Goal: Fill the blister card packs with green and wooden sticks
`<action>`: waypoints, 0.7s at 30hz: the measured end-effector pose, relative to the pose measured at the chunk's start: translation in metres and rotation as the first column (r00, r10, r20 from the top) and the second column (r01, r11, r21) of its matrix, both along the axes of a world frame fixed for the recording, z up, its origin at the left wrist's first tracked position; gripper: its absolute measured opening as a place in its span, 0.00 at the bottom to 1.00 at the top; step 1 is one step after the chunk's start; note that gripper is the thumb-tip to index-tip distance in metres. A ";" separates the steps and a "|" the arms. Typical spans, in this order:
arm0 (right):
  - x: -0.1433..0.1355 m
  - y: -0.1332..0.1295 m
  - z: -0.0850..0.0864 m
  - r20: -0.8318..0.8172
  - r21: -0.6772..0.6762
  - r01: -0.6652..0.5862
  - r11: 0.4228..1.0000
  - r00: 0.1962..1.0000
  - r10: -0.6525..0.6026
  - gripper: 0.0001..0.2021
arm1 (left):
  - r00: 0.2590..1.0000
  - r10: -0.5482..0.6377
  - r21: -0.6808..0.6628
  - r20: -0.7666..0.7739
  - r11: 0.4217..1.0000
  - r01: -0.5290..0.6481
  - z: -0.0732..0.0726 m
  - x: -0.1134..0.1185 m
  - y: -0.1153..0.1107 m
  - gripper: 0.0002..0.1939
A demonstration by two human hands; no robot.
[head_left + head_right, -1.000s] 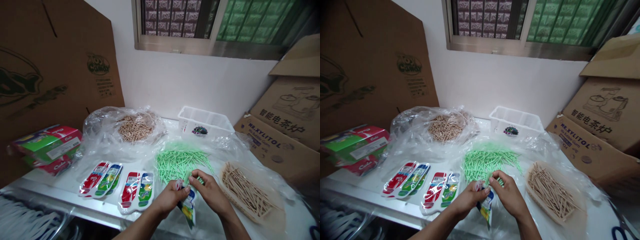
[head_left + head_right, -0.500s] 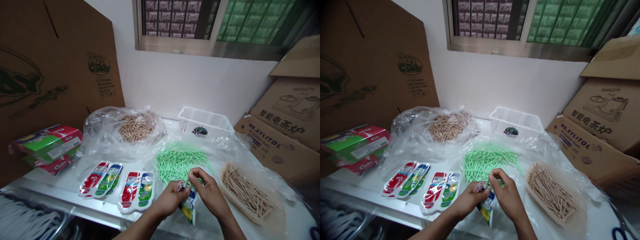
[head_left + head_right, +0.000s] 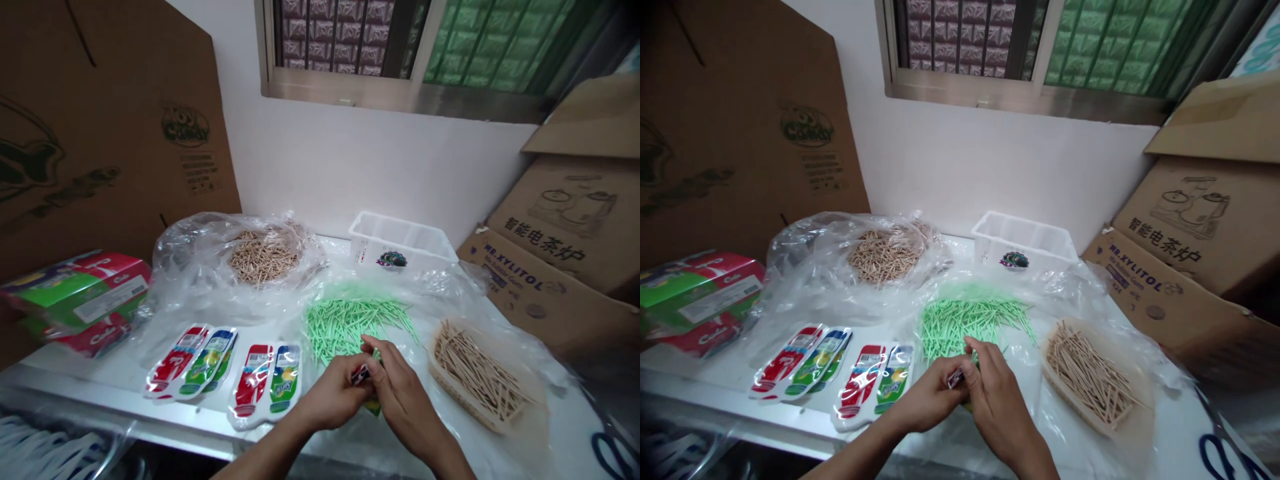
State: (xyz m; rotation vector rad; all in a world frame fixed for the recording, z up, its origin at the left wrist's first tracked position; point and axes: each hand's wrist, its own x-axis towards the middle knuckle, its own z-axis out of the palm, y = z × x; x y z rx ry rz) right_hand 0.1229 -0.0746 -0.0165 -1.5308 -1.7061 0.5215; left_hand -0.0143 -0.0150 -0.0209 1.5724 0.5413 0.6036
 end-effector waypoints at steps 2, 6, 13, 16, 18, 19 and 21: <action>-0.002 -0.002 -0.001 -0.013 0.042 0.038 0.998 0.999 -0.037 0.14 | 0.999 0.035 0.003 -0.001 0.999 -0.035 0.001 0.005 0.000 0.01; -0.001 -0.004 0.002 0.024 0.103 0.110 0.989 0.993 -0.113 0.11 | 0.986 0.166 -0.076 0.024 0.984 -0.163 -0.006 0.016 -0.001 0.07; 0.095 -0.020 0.007 0.146 -0.101 0.295 0.950 0.949 -0.279 0.15 | 0.988 0.152 -0.134 0.000 0.979 -0.151 -0.001 0.010 0.007 0.11; 0.160 -0.035 -0.004 0.485 -0.225 0.489 0.843 0.806 -0.338 0.15 | 0.987 0.161 -0.177 0.024 0.972 -0.154 -0.001 0.007 0.012 0.11; 0.189 -0.043 -0.015 0.679 -0.241 0.615 0.751 0.660 -0.322 0.13 | 0.984 0.176 -0.206 0.027 0.964 -0.167 -0.002 0.008 0.014 0.12; 0.197 -0.045 -0.020 0.730 -0.236 0.642 0.730 0.613 -0.302 0.13 | 0.982 0.184 -0.222 0.031 0.959 -0.173 -0.003 0.009 0.014 0.12; 0.204 -0.046 -0.029 0.783 -0.196 0.658 0.728 0.551 -0.287 0.14 | 0.978 0.207 -0.251 0.037 0.949 -0.192 -0.003 0.013 0.014 0.13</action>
